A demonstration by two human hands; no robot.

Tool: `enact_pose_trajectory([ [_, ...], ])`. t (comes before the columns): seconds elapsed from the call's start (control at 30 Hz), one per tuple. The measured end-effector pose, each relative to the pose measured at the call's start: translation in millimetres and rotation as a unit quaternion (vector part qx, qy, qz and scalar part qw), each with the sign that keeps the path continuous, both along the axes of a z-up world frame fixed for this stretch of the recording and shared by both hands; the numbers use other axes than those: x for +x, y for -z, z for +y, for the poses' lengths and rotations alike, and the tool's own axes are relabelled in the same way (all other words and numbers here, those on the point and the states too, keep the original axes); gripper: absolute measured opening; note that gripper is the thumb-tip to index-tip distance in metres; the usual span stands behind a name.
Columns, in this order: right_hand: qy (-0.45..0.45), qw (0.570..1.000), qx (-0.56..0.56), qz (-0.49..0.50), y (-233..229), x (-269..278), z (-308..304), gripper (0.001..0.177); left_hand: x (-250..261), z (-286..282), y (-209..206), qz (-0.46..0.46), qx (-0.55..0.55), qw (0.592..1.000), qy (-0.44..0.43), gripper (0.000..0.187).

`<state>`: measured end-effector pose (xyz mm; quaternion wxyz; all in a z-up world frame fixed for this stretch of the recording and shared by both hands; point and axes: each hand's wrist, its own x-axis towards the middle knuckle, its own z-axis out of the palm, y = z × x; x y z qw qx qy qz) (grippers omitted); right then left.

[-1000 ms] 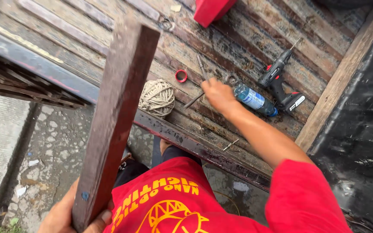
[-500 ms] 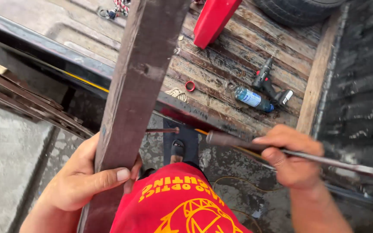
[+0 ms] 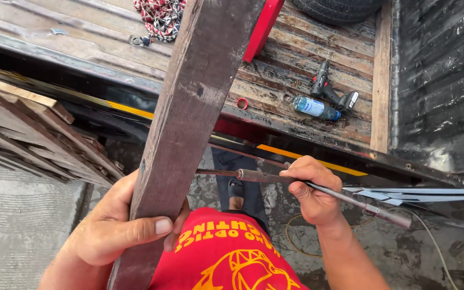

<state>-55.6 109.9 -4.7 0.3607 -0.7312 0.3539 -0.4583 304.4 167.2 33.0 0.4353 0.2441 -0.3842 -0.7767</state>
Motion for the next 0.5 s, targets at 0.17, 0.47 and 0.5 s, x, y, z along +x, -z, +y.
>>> enact_pose_trajectory([
  [0.17,0.012,0.998,-0.065,-0.001,3.1,8.4,9.0,0.035,5.8,9.5,-0.9,0.032,0.001,0.999,0.022,0.044],
  [0.47,0.142,0.958,-0.232,0.089,-7.7,-3.4,61.3,0.031,7.1,6.7,12.8,0.019,0.046,0.993,0.107,0.04],
  [0.5,0.152,0.957,-0.224,0.103,-13.1,-6.7,70.2,0.031,6.3,3.6,18.1,-0.012,0.042,0.994,0.104,0.039],
])
